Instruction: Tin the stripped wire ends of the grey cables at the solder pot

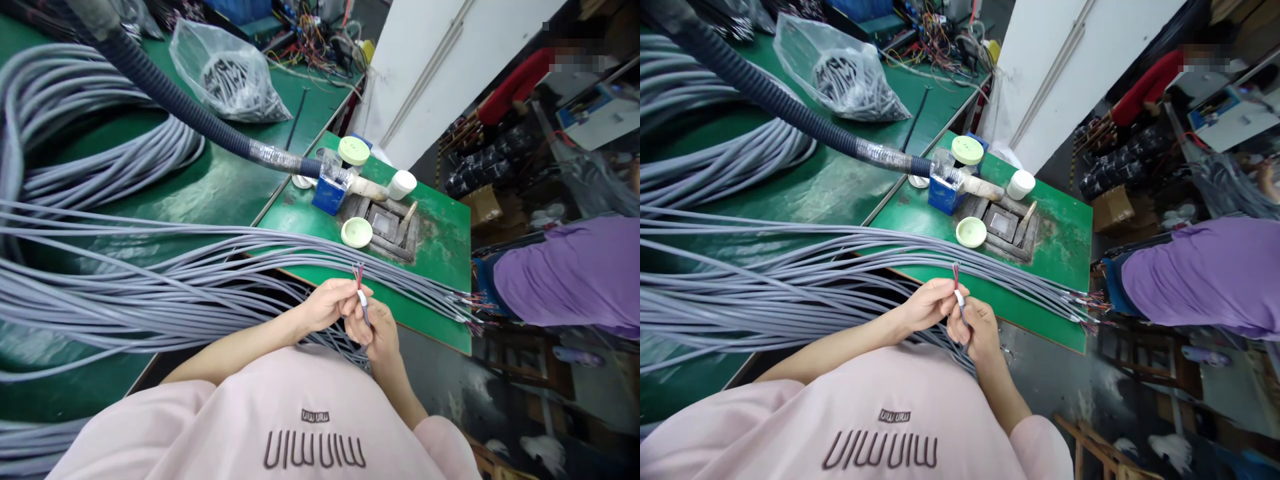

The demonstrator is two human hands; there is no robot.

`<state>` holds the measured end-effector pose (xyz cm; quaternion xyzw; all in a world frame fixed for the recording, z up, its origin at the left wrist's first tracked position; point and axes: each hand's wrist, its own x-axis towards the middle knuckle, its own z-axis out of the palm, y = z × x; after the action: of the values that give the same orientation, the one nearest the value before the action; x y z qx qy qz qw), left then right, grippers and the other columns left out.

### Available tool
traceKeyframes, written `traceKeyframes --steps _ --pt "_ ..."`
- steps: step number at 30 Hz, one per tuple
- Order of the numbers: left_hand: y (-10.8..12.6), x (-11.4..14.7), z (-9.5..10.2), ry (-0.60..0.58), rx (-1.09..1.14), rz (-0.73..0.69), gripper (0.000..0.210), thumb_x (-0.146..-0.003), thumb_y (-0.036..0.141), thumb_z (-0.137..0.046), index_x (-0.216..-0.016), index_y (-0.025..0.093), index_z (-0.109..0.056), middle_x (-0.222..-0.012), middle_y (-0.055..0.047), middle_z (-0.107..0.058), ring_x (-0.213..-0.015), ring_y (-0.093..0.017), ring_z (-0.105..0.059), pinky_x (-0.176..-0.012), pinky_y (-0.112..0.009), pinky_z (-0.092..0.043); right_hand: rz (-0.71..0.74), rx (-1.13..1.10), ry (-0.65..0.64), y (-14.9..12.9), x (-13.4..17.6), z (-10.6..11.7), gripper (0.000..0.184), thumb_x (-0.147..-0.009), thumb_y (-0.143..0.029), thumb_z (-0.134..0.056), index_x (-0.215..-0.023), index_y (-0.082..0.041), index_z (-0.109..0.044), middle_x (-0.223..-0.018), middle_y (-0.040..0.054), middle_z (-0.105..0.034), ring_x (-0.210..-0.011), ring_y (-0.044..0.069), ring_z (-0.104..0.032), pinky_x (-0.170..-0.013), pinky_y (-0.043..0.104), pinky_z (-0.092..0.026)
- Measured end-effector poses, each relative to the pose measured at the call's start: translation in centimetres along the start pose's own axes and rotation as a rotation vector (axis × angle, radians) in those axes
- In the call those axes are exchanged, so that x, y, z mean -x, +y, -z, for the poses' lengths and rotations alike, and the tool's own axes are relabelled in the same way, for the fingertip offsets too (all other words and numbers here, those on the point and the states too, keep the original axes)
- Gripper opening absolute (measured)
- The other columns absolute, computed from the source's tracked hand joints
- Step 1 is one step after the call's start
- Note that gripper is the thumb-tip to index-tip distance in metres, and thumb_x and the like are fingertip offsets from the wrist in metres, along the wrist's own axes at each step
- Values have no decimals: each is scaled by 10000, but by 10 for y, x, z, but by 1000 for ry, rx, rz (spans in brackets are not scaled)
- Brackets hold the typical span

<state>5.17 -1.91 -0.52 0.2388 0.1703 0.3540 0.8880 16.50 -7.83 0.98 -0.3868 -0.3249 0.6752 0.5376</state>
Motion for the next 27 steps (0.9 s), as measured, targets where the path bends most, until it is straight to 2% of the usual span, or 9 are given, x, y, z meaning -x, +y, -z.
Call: traceKeyframes --steps 3,7,12,15,20,27 --pt "0 -3 0 -13 55 29 410 -678 484 -761 -561 116 -624 -399 33 -433 -432 -84 -465 -489 -211 -393 -19 -43 -13 2 0 0 337 -814 -487 -647 -680 -181 -599 -347 -100 -360 -290 50 -273 -358 201 -302" --pt "-2 -3 2 20 21 -27 441 -679 503 -755 -539 123 -580 -424 25 -469 -441 -75 -458 -490 -206 -379 -26 -91 -18 2 -2 0 325 -822 -468 -646 -679 -182 -594 -347 -98 -375 -286 48 -276 -352 194 -298" --pt "1 2 2 100 -51 -94 370 -666 446 -786 -747 123 -625 -476 44 -519 -443 -51 -431 -479 -178 -336 -54 -78 2 1 -5 0 335 -821 -489 -638 -696 -184 -583 -346 -112 -347 -280 40 -241 -343 186 -276" --pt "4 5 4 188 -74 -181 360 -653 393 -800 -820 149 -596 -481 72 -515 -427 -48 -412 -470 -175 -322 -62 -91 10 0 -5 0 321 -817 -486 -645 -718 -185 -593 -358 -115 -337 -286 39 -231 -335 180 -243" --pt "12 8 8 322 -213 -364 297 -682 364 -776 -755 167 -566 -466 91 -465 -427 -46 -388 -474 -180 -320 -85 -92 28 1 -5 0 319 -810 -485 -653 -703 -194 -576 -352 -123 -296 -295 45 -205 -336 183 -222" --pt "23 12 2 321 -358 -435 247 -715 368 -756 -783 156 -651 -481 82 -455 -415 -34 -376 -449 -173 -319 -132 -160 -6 -1 -5 0 313 -823 -465 -648 -696 -198 -545 -352 -140 -233 -299 40 -133 -333 178 -204"
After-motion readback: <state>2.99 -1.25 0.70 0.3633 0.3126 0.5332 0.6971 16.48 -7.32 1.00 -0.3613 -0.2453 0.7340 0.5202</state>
